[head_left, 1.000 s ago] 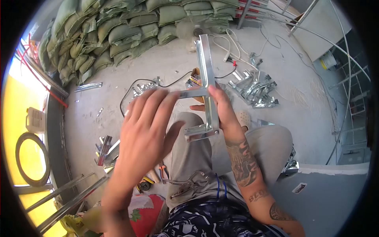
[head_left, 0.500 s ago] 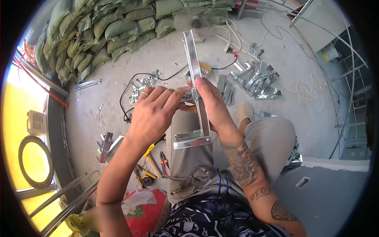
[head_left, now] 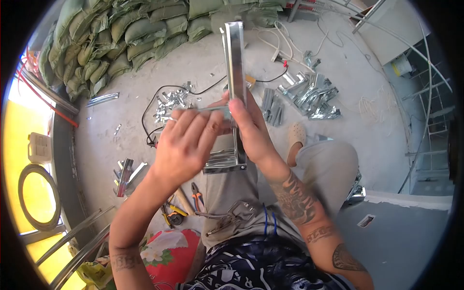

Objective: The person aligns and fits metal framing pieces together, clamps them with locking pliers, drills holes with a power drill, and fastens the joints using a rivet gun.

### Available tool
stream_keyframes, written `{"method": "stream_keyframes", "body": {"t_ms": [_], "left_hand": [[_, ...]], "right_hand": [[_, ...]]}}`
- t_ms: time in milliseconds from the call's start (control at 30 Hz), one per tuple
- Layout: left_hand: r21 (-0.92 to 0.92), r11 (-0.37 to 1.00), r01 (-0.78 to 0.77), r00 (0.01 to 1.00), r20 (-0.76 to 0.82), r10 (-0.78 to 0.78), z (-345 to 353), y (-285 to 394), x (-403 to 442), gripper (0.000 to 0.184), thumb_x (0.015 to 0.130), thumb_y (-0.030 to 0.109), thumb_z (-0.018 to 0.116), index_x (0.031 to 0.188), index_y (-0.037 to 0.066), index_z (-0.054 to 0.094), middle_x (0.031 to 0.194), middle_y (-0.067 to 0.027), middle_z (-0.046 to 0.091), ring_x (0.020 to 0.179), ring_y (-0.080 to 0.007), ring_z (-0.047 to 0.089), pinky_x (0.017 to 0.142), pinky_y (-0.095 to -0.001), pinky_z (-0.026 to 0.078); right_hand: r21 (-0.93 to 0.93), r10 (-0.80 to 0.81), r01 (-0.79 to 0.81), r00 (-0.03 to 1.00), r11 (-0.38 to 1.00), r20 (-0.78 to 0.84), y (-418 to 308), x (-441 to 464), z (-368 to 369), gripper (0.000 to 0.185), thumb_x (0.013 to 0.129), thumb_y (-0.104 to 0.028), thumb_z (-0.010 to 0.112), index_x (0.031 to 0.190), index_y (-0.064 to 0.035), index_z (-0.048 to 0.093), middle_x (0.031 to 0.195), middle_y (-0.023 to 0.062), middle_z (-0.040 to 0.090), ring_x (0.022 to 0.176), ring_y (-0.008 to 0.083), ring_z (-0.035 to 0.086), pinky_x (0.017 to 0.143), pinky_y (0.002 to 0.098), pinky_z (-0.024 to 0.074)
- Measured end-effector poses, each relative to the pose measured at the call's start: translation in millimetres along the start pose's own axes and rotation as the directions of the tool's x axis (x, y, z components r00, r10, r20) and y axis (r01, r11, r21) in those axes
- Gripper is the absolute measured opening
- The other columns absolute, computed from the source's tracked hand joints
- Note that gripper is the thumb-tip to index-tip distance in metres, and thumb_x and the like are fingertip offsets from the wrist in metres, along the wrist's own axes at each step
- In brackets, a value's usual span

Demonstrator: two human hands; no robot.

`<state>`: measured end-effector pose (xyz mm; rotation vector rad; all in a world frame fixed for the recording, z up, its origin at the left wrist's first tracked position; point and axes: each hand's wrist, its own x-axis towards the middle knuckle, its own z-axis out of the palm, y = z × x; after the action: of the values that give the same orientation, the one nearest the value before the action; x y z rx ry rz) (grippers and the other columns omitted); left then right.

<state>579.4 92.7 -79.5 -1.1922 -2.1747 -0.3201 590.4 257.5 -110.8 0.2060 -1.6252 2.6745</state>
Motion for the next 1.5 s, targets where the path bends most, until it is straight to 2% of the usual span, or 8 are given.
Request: {"method": "stream_keyframes", "body": {"t_ms": [133, 433, 667, 767, 900, 967, 1100, 1500], "left_hand": [[0.103, 0.986, -0.128, 0.988, -0.073, 0.135, -24.8, 16.4, 16.1, 0.033, 0.074, 0.009, 0.063, 0.103, -0.004, 0.065, 0.089, -0.0115, 0.064, 0.080, -0.0243, 0.062, 0.069, -0.0325, 0.048], [0.197, 0.931, -0.307, 0.947, -0.034, 0.319, -46.3, 44.1, 14.9, 0.035, 0.079, 0.016, 0.054, 0.102, -0.005, 0.070, 0.091, -0.0157, 0.068, 0.087, -0.0272, 0.064, 0.081, -0.0361, 0.050], [0.050, 0.988, -0.146, 0.989, 0.001, 0.146, -72.9, 47.2, 20.9, 0.038, 0.079, 0.020, 0.057, 0.108, -0.002, 0.069, 0.105, -0.0150, 0.065, 0.099, -0.0271, 0.062, 0.087, -0.0394, 0.049], [0.136, 0.990, -0.034, 0.995, 0.096, 0.020, -82.6, 43.2, 22.0, 0.040, 0.080, 0.020, 0.058, 0.112, 0.000, 0.066, 0.109, -0.0121, 0.063, 0.103, -0.0262, 0.060, 0.091, -0.0424, 0.047], [0.179, 0.983, -0.033, 0.987, 0.161, 0.004, -66.0, 21.1, 16.7, 0.040, 0.079, 0.014, 0.061, 0.117, 0.002, 0.063, 0.104, -0.0095, 0.061, 0.098, -0.0233, 0.060, 0.088, -0.0407, 0.046], [0.031, 0.998, 0.062, 0.978, 0.198, -0.067, -60.2, 11.5, 14.1, 0.041, 0.078, 0.013, 0.063, 0.118, 0.002, 0.062, 0.098, -0.0075, 0.060, 0.087, -0.0212, 0.059, 0.078, -0.0358, 0.046], [-0.055, 0.987, 0.149, 0.971, 0.197, -0.136, -54.6, 9.4, 16.1, 0.040, 0.076, 0.010, 0.071, 0.116, 0.007, 0.064, 0.089, -0.0025, 0.062, 0.077, -0.0201, 0.059, 0.066, -0.0340, 0.046], [-0.076, 0.982, 0.172, 0.975, 0.157, -0.159, -30.0, 15.5, 16.8, 0.043, 0.073, 0.007, 0.066, 0.116, 0.007, 0.064, 0.080, -0.0020, 0.054, 0.075, -0.0196, 0.056, 0.065, -0.0341, 0.045]], "right_hand": [[0.020, -0.204, 0.205, 0.955, 0.979, 0.215, 0.6, -4.5, -12.9, 0.084, 0.083, -0.076, 0.054, 0.121, -0.0031, 0.040, 0.117, 0.0291, 0.057, 0.109, 0.0350, 0.060, 0.094, 0.0449, 0.0515], [0.115, -0.660, 0.666, 0.672, 0.737, 0.335, -16.7, -21.4, -15.6, 0.085, 0.082, -0.077, 0.049, 0.117, -0.0013, 0.035, 0.117, 0.0318, 0.055, 0.109, 0.0419, 0.061, 0.093, 0.0537, 0.0548], [-0.211, -0.409, 0.526, 0.809, 0.824, 0.422, -37.0, -37.9, -27.3, 0.058, 0.095, -0.053, 0.056, 0.117, -0.0029, 0.039, 0.120, 0.0318, 0.054, 0.112, 0.0420, 0.060, 0.093, 0.0488, 0.0555], [-0.042, -0.409, 0.437, 0.868, 0.898, 0.281, -23.7, -29.5, -19.7, 0.064, 0.095, -0.059, 0.051, 0.118, -0.0007, 0.041, 0.121, 0.0304, 0.056, 0.114, 0.0402, 0.060, 0.095, 0.0471, 0.0536], [-0.010, 0.044, -0.043, 0.992, 0.999, 0.121, -23.8, -22.7, -10.3, 0.077, 0.093, -0.071, 0.040, 0.125, -0.0007, 0.043, 0.125, 0.0270, 0.056, 0.120, 0.0336, 0.057, 0.102, 0.0453, 0.0466], [0.305, 0.101, -0.166, 0.971, 0.938, 0.218, -18.0, -18.0, -12.9, 0.061, 0.099, -0.046, 0.052, 0.135, 0.0021, 0.039, 0.128, 0.0257, 0.057, 0.122, 0.0300, 0.056, 0.104, 0.0443, 0.0467], [0.034, 0.022, -0.029, 0.981, 0.999, 0.192, -26.7, -14.8, -3.1, 0.070, 0.099, -0.049, 0.047, 0.145, 0.0009, 0.029, 0.130, 0.0198, 0.056, 0.128, 0.0299, 0.052, 0.104, 0.0405, 0.0443], [0.290, 0.306, -0.295, 0.952, 0.911, 0.006, -30.1, -21.3, -2.2, 0.044, 0.101, -0.036, 0.051, 0.132, -0.0039, 0.048, 0.110, 0.0096, 0.061, 0.103, 0.0171, 0.062, 0.094, 0.0329, 0.0509]]}}
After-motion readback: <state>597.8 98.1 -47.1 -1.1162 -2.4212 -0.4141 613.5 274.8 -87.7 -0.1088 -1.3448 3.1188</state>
